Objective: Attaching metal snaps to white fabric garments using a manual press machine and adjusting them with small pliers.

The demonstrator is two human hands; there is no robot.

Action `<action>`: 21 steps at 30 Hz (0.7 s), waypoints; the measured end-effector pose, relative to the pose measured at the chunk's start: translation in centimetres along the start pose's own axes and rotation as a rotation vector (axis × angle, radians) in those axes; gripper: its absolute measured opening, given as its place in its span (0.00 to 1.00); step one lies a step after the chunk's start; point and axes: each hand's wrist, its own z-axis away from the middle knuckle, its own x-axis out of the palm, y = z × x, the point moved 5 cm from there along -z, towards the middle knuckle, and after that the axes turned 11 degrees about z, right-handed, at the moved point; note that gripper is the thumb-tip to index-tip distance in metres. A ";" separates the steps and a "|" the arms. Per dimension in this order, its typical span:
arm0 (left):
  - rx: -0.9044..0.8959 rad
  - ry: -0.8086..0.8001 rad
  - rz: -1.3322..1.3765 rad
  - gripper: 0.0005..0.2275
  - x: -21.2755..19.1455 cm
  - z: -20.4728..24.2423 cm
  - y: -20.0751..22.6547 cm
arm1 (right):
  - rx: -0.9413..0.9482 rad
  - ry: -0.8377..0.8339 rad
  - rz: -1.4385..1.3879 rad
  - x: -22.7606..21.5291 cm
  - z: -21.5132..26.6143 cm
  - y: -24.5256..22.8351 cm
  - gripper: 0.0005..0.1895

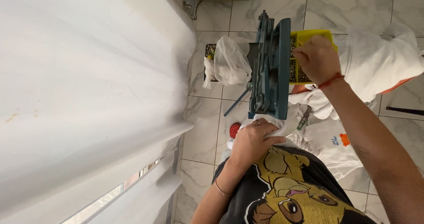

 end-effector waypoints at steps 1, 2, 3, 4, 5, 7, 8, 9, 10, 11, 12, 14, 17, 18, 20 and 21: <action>0.003 -0.001 0.000 0.12 -0.1 0.0 0.2 | 0.002 0.002 0.002 0.5 -0.6 -0.1 0.09; -0.021 -0.009 0.007 0.12 -0.2 0.2 0.2 | 0.011 -0.014 0.064 1.2 -1.4 -0.2 0.08; -0.044 -0.016 0.015 0.12 -0.4 0.3 0.2 | 0.020 -0.030 0.125 2.0 -2.1 -0.5 0.08; -0.046 -0.011 0.014 0.12 -0.5 0.4 0.1 | 0.016 -0.030 0.123 2.6 -2.2 -0.4 0.08; -0.042 0.002 0.012 0.11 -0.7 0.6 0.1 | 0.071 -0.040 0.098 3.3 -2.3 -0.1 0.12; -0.039 0.018 0.012 0.10 -1.1 0.8 0.1 | 0.123 -0.050 0.074 3.2 -2.6 -0.3 0.20; -0.024 0.021 0.025 0.11 -1.3 0.9 0.2 | 0.130 -0.071 0.068 2.6 -2.7 -0.8 0.17; -0.010 0.024 0.039 0.11 -1.5 1.0 0.3 | 0.137 -0.091 0.062 2.0 -2.8 -1.2 0.14; -0.012 0.026 0.040 0.11 -1.4 1.1 0.1 | 0.135 -0.093 0.062 2.3 -2.7 -1.0 0.14; -0.016 0.020 0.042 0.11 -1.3 1.2 0.0 | 0.060 -0.074 0.146 2.5 -2.6 -1.1 0.11; -0.017 0.014 0.039 0.11 -1.3 1.2 -0.1 | -0.013 -0.050 0.229 2.8 -2.6 -1.3 0.08; -0.010 0.009 0.028 0.11 -1.4 1.1 -0.2 | -0.010 -0.068 0.232 2.1 -3.0 -1.8 0.06; -0.007 -0.004 -0.004 0.12 -1.1 1.2 -0.5 | -0.039 -0.029 0.239 2.9 -2.0 -0.9 0.05; -0.005 -0.002 -0.033 0.13 -1.1 1.1 -0.7 | -0.078 0.041 0.240 3.4 -1.8 -0.5 0.07; -0.015 -0.004 -0.002 0.13 -1.1 1.2 -0.7 | 0.035 -0.030 0.107 0.8 -1.6 -1.9 0.12; -0.023 -0.008 0.029 0.12 -1.1 1.2 -0.7 | 0.151 -0.100 -0.024 -0.3 -1.4 -2.2 0.17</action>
